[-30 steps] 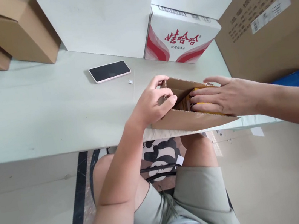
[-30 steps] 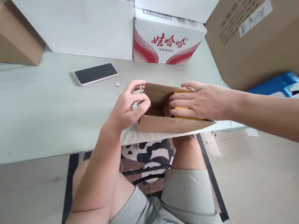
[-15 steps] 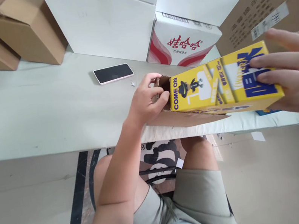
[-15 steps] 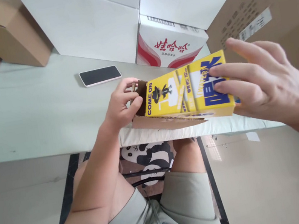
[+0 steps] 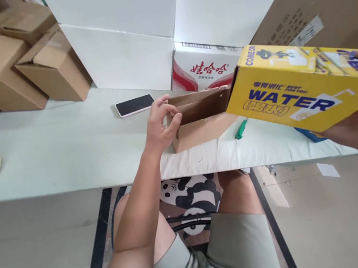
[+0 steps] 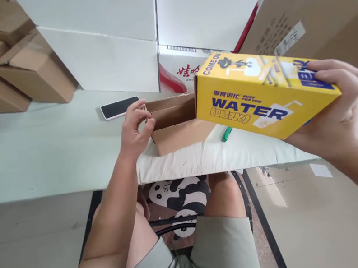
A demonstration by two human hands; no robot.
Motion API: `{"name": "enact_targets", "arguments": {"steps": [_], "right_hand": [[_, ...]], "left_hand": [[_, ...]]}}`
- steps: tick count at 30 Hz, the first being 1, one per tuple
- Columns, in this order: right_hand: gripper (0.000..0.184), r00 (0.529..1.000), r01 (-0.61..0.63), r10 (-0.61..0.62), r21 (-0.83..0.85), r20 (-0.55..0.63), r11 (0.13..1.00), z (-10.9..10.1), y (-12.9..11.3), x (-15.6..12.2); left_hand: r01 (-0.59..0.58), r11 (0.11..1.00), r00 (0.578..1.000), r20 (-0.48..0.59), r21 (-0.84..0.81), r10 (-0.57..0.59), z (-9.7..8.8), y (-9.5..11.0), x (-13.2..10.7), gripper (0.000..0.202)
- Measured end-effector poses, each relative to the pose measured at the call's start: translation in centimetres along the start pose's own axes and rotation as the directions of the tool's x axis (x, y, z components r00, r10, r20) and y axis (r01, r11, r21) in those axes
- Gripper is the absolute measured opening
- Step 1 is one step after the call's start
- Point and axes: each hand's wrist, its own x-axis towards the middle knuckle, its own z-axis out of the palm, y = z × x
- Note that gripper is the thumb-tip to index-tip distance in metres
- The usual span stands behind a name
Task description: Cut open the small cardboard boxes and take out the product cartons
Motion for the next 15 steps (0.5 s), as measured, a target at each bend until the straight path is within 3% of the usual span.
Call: {"name": "enact_targets", "arguments": {"steps": [2,3,6,9,10,12,14,15], "right_hand": [[0.117,0.977,0.213,-0.214,-0.043,-0.016,0.976,0.2,0.5,-1.1],[0.117,0.967,0.250,-0.252,-0.055,-0.030,0.967,0.4,0.7,-1.6],[0.113,0.959,0.278,-0.279,-0.021,-0.052,0.960,1.2,0.7,-2.7],[0.109,0.956,0.285,-0.284,0.010,-0.069,0.958,2.6,0.4,-3.3],[0.106,0.953,0.293,-0.291,0.015,-0.083,0.956,3.1,0.3,-3.2],[0.102,0.943,0.317,-0.312,0.021,-0.116,0.948,4.4,0.1,-2.4],[0.099,0.936,0.324,-0.317,0.027,-0.152,0.946,5.6,0.0,-1.0],[0.097,0.935,0.322,-0.312,0.029,-0.169,0.946,6.3,0.0,-0.1]], "left_hand": [[-0.021,1.000,1.000,0.005,0.000,0.021,0.0,0.3,-0.2,0.028],[-0.034,0.999,0.999,-0.004,0.023,0.034,0.0,0.6,-0.3,0.033],[-0.105,0.987,0.985,-0.122,0.126,0.120,-0.5,2.3,0.0,0.044],[-0.134,0.986,0.965,-0.214,0.103,0.153,-1.2,5.2,1.9,0.039],[-0.105,0.993,0.975,-0.190,0.061,0.114,-1.3,6.3,3.0,0.036],[0.029,0.999,0.999,-0.042,-0.040,-0.030,-1.1,8.3,5.5,0.036],[0.164,0.981,0.976,0.158,-0.100,-0.148,-0.6,9.9,8.3,0.042],[0.189,0.976,0.966,0.197,-0.111,-0.165,-0.3,10.5,9.7,0.044]]}}
